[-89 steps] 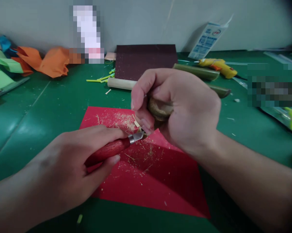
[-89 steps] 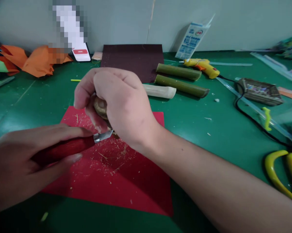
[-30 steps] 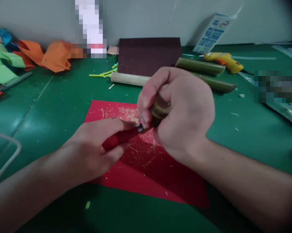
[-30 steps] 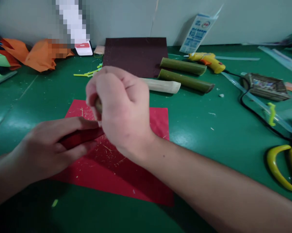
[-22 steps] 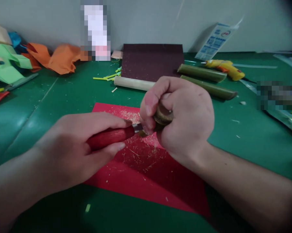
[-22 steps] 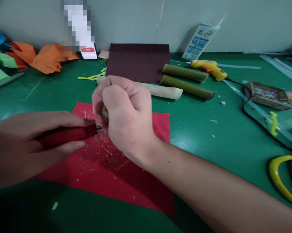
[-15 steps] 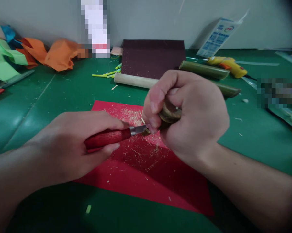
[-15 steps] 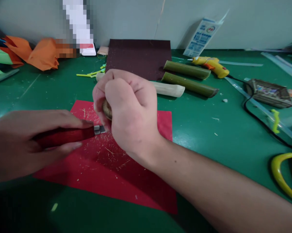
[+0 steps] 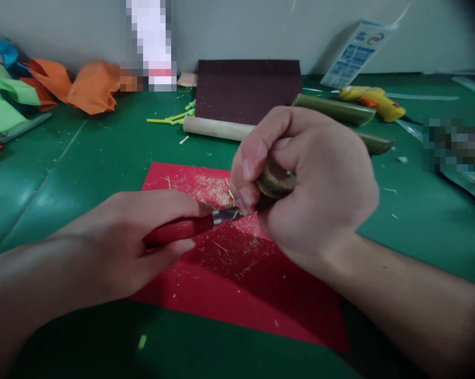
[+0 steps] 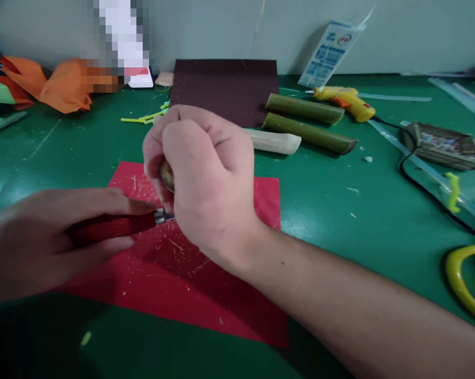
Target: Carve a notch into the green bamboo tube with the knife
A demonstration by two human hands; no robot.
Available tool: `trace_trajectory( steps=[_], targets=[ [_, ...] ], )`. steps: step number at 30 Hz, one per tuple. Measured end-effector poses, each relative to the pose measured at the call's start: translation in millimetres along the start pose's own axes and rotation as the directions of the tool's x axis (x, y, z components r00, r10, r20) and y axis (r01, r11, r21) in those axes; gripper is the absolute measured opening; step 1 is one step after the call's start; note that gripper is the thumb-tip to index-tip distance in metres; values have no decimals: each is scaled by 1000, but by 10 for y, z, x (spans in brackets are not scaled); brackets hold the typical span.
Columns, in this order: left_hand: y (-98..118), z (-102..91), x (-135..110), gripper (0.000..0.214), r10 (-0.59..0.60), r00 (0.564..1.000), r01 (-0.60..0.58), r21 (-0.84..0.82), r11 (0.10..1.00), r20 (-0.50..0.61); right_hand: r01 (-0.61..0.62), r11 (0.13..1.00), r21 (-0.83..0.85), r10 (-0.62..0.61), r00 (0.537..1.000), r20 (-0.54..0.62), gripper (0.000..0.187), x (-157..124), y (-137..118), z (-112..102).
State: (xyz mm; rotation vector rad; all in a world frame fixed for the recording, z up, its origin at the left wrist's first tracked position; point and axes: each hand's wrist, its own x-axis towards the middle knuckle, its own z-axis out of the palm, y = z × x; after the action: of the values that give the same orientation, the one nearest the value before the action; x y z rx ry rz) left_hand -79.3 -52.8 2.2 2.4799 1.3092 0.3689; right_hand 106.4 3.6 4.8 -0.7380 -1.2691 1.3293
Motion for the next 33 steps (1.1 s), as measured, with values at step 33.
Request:
trace_trajectory(
  steps=[33],
  targets=[
    [131, 130, 34, 31, -139, 988, 121, -220, 968, -71, 35, 995, 94, -36, 999, 11, 31, -12, 71, -66]
  ],
)
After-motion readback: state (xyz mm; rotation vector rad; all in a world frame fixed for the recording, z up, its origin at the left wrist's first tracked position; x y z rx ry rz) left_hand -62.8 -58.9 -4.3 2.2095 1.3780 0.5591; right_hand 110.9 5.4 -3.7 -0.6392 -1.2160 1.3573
